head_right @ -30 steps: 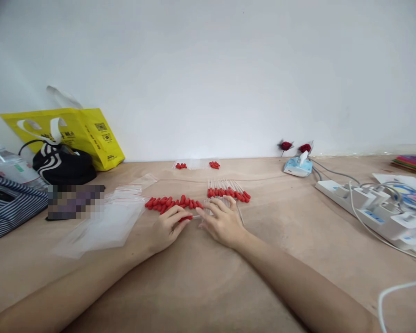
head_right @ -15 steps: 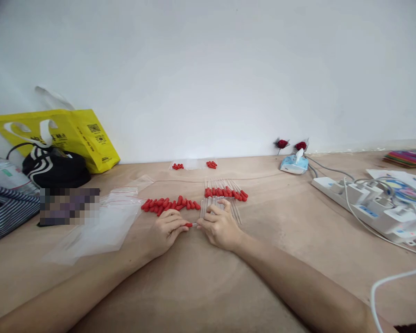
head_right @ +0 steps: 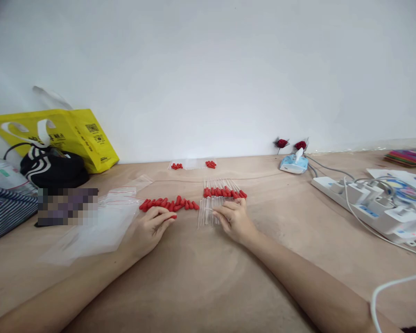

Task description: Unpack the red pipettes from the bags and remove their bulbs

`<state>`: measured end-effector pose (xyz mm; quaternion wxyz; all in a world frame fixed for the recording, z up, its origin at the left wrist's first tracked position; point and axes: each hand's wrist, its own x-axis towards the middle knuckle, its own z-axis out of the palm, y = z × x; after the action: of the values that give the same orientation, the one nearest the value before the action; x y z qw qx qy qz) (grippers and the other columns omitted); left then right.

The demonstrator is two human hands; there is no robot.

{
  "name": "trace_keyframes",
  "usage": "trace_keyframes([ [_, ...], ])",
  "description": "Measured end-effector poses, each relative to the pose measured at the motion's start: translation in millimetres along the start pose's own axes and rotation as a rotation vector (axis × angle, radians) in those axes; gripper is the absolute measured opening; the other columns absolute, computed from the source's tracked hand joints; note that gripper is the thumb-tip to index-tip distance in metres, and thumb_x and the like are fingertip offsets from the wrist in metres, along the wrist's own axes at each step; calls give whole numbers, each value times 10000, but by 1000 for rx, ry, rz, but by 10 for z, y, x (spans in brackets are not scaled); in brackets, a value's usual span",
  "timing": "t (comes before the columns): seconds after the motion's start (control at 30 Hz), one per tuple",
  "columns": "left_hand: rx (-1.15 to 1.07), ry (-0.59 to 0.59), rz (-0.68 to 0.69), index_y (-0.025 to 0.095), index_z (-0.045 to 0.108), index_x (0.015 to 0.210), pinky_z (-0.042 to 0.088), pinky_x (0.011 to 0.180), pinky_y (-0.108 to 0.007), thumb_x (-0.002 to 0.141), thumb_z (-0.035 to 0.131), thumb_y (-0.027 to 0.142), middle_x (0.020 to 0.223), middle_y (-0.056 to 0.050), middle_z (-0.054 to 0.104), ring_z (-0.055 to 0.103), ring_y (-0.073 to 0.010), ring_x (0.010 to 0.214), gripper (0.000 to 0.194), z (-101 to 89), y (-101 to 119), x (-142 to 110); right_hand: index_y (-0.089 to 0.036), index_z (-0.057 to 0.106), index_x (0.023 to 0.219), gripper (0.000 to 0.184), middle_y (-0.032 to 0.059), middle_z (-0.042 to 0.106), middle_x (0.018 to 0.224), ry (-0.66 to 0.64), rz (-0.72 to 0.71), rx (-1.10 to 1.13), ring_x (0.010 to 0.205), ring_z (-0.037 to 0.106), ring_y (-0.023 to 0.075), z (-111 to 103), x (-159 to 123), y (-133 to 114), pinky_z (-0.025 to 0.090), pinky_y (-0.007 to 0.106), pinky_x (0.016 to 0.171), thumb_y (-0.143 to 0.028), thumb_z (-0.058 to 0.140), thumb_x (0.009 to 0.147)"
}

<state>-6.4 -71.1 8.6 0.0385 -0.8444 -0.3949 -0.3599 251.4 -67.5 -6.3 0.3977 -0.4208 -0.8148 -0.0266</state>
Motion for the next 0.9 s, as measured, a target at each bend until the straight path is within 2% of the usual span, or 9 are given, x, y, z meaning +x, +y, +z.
trace_keyframes([
  [0.07,31,39,-100,188,622,923,460,684,-269,827,438,239,839,-45,563,541,-143,761,214,-56,-70,38,-191,641,895,258,44,600,723,-3,75,43,661,524,133,-24,27,44,355,301,681,-248,395,842],
  [0.17,107,106,-345,151,623,960,471,684,-281,795,429,263,851,-69,548,551,-164,774,278,-184,-298,122,-166,638,903,281,66,571,732,-17,181,16,668,533,149,-32,53,129,404,273,620,-199,373,817],
  [0.3,147,52,-696,125,613,962,467,660,-270,686,493,259,804,-56,613,585,-167,695,330,-398,-669,174,-133,603,915,281,93,570,814,-15,243,-103,731,544,171,4,51,268,428,285,663,-127,365,766],
  [0.4,173,-24,-838,130,625,868,451,605,-258,641,538,329,712,-42,645,602,-181,659,315,-494,-812,148,-133,580,867,260,98,567,844,-48,259,-139,738,538,171,70,49,325,421,288,667,-86,365,728],
  [0.57,149,-200,-872,171,649,782,425,585,-259,659,512,444,704,-35,675,618,-208,689,329,-542,-799,129,-139,574,856,268,101,553,863,-45,260,-169,808,519,186,186,52,306,397,316,717,-66,374,693],
  [0.73,353,-270,-837,181,664,707,394,566,-274,715,449,445,663,-51,664,607,-243,697,341,-609,-780,139,-130,592,883,250,112,541,918,-87,265,-124,852,517,188,202,58,217,388,314,718,-116,405,718],
  [0.8,413,-233,-789,182,661,729,393,568,-279,737,428,448,697,-56,667,604,-247,711,354,-613,-776,126,-120,598,894,245,119,542,937,-114,277,-131,889,512,197,188,57,170,373,324,737,-138,410,739],
  [0.9,459,-40,-628,174,644,816,408,622,-285,761,430,411,792,-55,668,592,-227,741,323,-560,-730,104,-127,600,925,245,117,554,957,-145,293,-183,935,501,215,166,44,104,343,345,757,-203,419,779],
])
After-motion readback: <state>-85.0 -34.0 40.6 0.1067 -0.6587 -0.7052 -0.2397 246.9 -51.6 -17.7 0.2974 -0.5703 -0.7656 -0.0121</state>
